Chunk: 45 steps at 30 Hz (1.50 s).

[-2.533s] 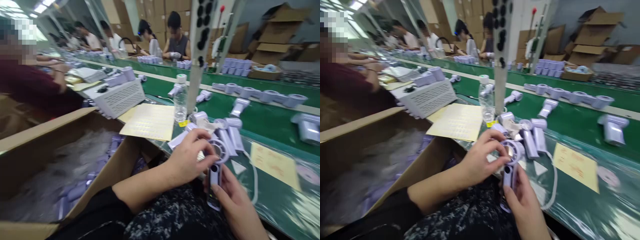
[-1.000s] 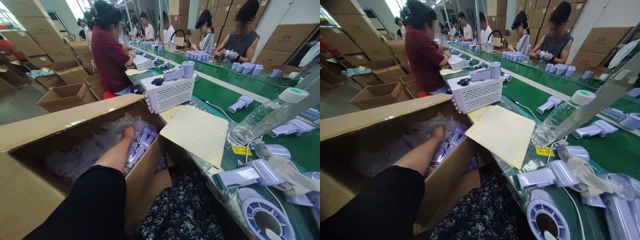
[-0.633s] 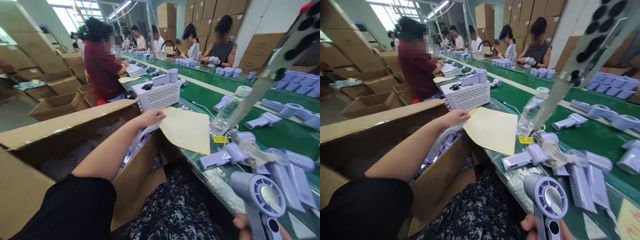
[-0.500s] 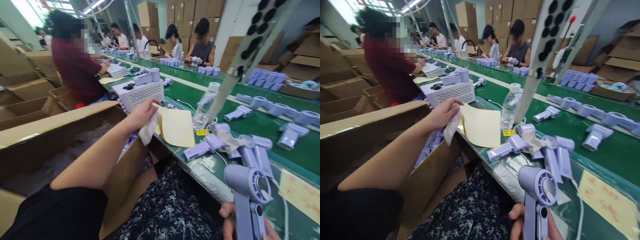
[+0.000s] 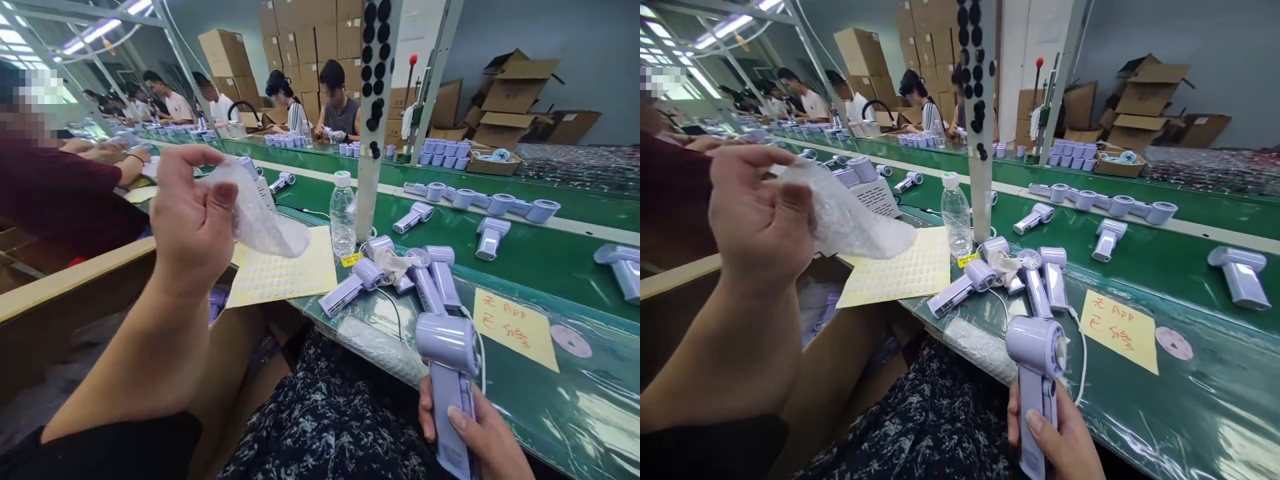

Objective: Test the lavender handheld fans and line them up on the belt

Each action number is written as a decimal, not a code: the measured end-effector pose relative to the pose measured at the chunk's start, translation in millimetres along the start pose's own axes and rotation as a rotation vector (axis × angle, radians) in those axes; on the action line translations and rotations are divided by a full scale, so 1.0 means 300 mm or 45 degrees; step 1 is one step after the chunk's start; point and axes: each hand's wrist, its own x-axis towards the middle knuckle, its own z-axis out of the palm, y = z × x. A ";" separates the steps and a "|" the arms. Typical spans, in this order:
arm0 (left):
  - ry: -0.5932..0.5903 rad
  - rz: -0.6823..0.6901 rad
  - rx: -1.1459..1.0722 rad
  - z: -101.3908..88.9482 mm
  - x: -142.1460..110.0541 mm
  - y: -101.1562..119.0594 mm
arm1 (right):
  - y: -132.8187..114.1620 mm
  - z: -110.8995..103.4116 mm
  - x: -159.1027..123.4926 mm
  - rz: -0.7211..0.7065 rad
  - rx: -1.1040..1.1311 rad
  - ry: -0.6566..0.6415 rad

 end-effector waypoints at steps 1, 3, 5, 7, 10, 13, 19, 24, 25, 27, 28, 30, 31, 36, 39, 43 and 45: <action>-0.117 -0.008 -0.003 0.013 -0.015 0.012 | 0.003 -0.002 0.006 -0.018 0.031 0.015; -0.463 -0.083 -0.021 0.063 -0.072 0.050 | 0.005 -0.011 0.018 -0.056 0.090 0.020; -0.918 -0.235 0.020 0.145 -0.163 0.104 | 0.001 -0.029 0.026 -0.111 0.126 0.003; -1.340 -0.403 0.053 0.247 -0.271 0.159 | -0.007 -0.054 0.025 -0.178 0.142 0.004; -1.565 -0.401 0.051 0.396 -0.414 0.212 | -0.019 -0.094 0.003 -0.240 0.136 0.061; -1.562 -0.466 -0.052 0.488 -0.484 0.217 | -0.018 -0.123 -0.029 -0.266 0.092 0.109; -1.801 -0.725 -0.444 0.516 -0.438 0.164 | -0.007 -0.114 -0.060 -0.300 0.092 0.277; -1.786 -1.008 -0.640 0.535 -0.414 0.127 | -0.013 -0.090 -0.057 -0.269 0.048 0.213; -1.761 -1.010 -0.593 0.539 -0.415 0.127 | -0.013 -0.089 -0.057 -0.268 0.041 0.200; -1.739 -0.976 -0.510 0.538 -0.412 0.134 | -0.013 -0.087 -0.056 -0.258 0.027 0.187; -1.748 -0.956 -0.490 0.532 -0.408 0.141 | -0.013 -0.087 -0.056 -0.253 0.017 0.187; -1.832 -0.869 -0.482 0.513 -0.397 0.156 | -0.013 -0.086 -0.055 -0.245 -0.006 0.195; -1.891 -0.795 -0.461 0.503 -0.392 0.164 | -0.013 -0.085 -0.053 -0.243 -0.016 0.203; -1.917 -0.356 0.081 0.483 -0.420 0.203 | -0.014 -0.078 -0.045 -0.235 -0.046 0.220; -1.841 -0.293 0.202 0.487 -0.451 0.217 | -0.012 -0.079 -0.045 -0.234 -0.059 0.224; -1.840 -0.224 0.129 0.477 -0.448 0.216 | -0.003 -0.095 -0.058 -0.172 -0.173 0.248; -1.798 -0.272 0.034 0.474 -0.436 0.209 | 0.003 -0.103 -0.068 -0.129 -0.303 0.267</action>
